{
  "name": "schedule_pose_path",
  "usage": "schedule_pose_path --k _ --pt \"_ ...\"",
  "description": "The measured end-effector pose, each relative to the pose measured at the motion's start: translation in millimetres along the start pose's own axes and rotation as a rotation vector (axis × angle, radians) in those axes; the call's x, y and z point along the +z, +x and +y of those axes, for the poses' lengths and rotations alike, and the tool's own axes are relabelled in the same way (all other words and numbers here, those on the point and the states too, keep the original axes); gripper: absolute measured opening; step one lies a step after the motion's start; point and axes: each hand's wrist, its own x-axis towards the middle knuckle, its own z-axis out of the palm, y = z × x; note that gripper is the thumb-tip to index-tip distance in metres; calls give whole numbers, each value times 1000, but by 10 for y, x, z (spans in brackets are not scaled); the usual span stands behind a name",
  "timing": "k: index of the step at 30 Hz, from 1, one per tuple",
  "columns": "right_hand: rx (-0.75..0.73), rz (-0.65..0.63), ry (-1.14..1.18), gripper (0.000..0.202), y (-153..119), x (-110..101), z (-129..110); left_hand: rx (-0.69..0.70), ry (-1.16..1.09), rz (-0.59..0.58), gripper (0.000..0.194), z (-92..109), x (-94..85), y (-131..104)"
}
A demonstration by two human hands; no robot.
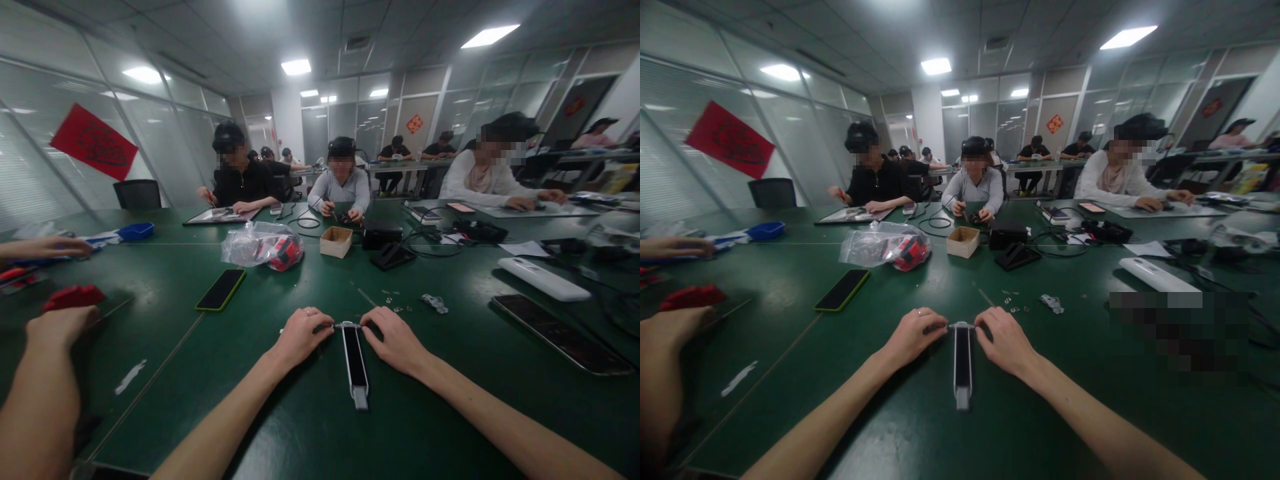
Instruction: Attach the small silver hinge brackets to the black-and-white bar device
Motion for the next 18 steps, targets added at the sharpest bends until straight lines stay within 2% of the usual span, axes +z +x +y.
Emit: schedule_pose_path --k 18 --pt "-22 -4 0 17 8 -20 -26 -27 -90 16 12 -55 77 2"
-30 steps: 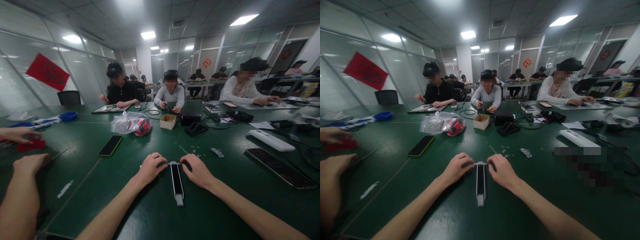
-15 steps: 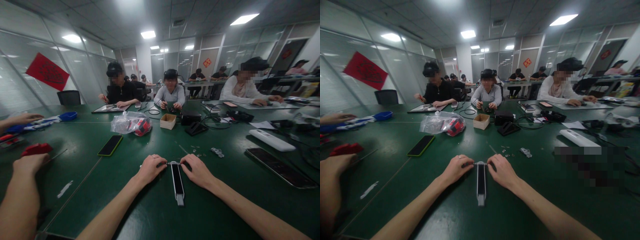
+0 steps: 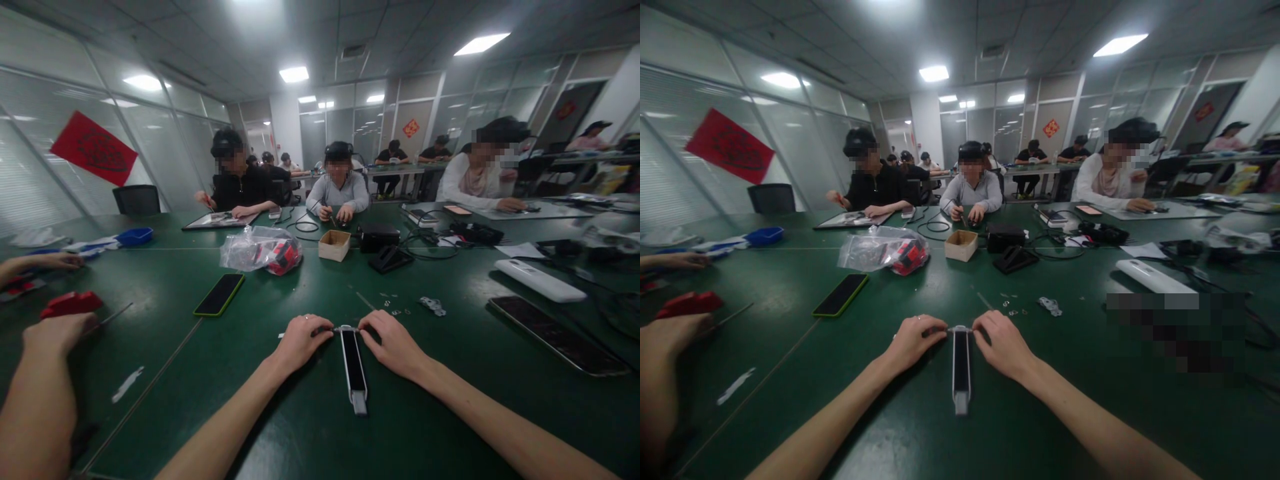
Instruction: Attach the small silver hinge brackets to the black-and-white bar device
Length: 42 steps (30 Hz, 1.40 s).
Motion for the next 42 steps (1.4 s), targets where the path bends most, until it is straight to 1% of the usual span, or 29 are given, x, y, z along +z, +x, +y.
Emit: schedule_pose_path --k 4,13,20,29,36,42 --pt "10 -7 11 18 -2 -2 3 -5 -31 3 12 7 2 0" --pt "-22 12 18 16 9 14 20 -42 -40 -5 13 117 15 25" --pt "-35 8 41 16 7 8 12 -37 -48 -4 14 91 54 25" --pt "6 -19 45 18 5 -16 -1 -49 -17 -7 13 159 25 41" --pt "-3 12 49 17 0 6 12 -60 -3 -8 12 158 30 36" --pt "6 -2 59 17 -4 -2 3 -85 -13 -22 12 191 -3 40"
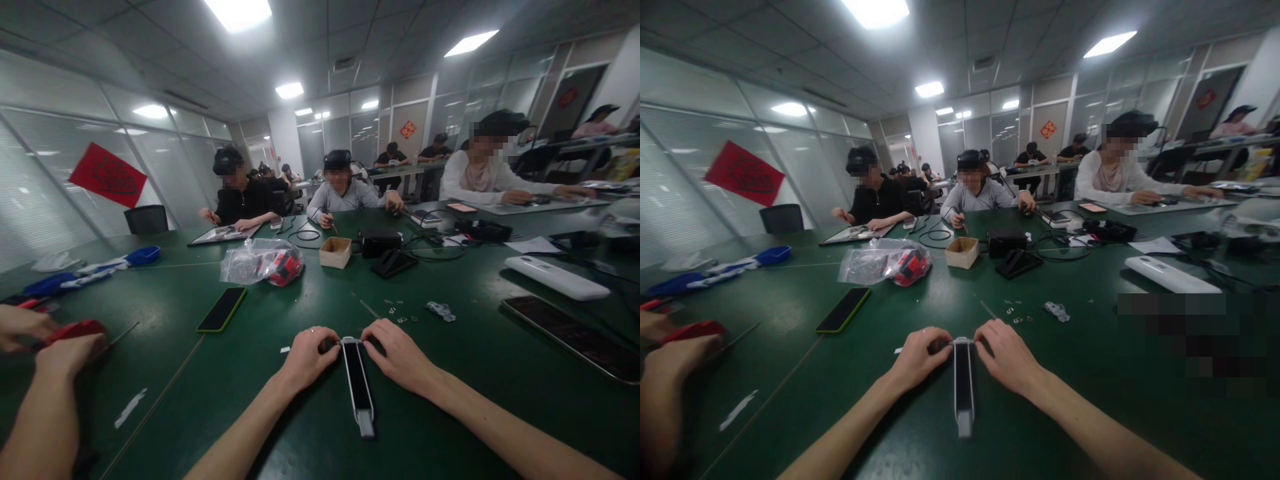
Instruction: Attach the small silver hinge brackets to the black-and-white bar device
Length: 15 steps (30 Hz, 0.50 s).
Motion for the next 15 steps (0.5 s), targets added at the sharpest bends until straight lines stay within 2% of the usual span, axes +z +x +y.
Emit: schedule_pose_path --k 5,8,12,15 --pt "-25 15 -50 15 6 -9 -24 16 -6 -10 12 -12 1 5" --pt "-42 65 -125 15 30 -101 58 5 -3 -12 13 -38 9 7" --pt "61 131 -214 20 36 -364 403 18 -10 -26 15 -78 21 8" --pt "128 46 -274 22 -1 -556 714 24 -16 -17 15 -95 26 8"
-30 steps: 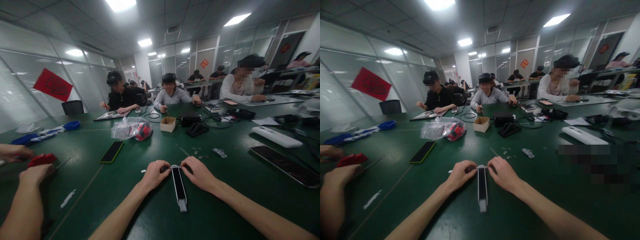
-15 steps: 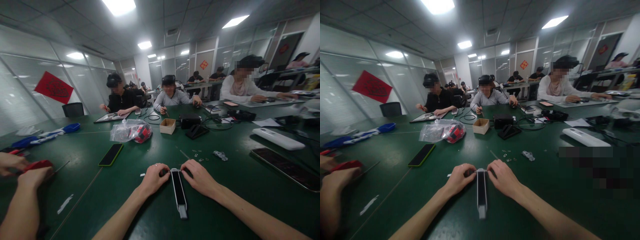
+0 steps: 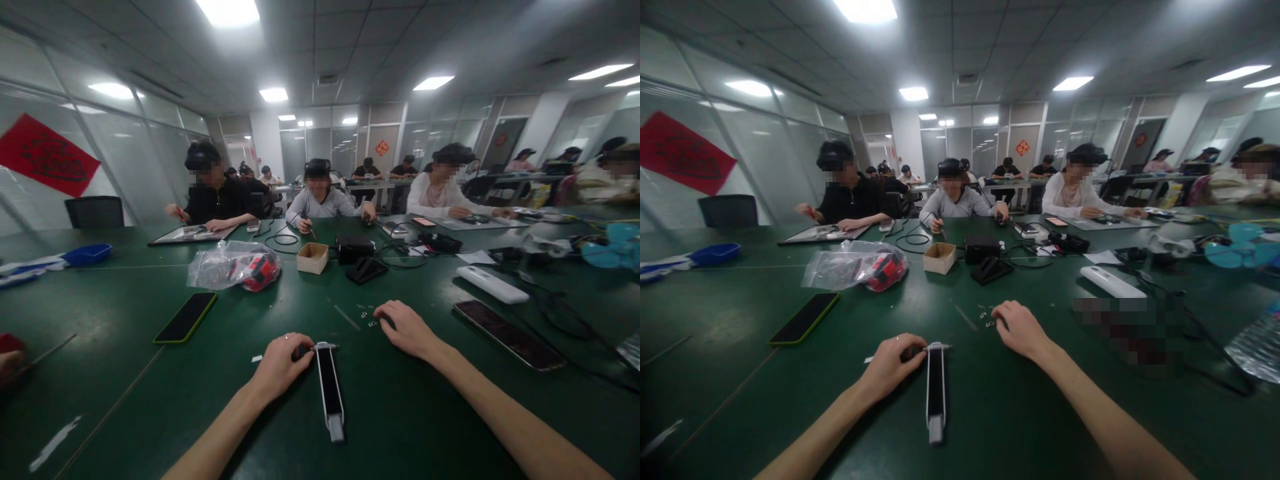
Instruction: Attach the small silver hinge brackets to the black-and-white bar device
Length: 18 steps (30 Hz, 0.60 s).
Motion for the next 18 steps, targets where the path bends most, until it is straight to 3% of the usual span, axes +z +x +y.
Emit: schedule_pose_path --k 5,18 --pt "-41 -88 -69 25 -13 -45 222 1 -26 -21 19 7 -12 -3" --pt "-92 19 -183 32 81 155 -52 -4 -38 -14 19 8 -13 -18"
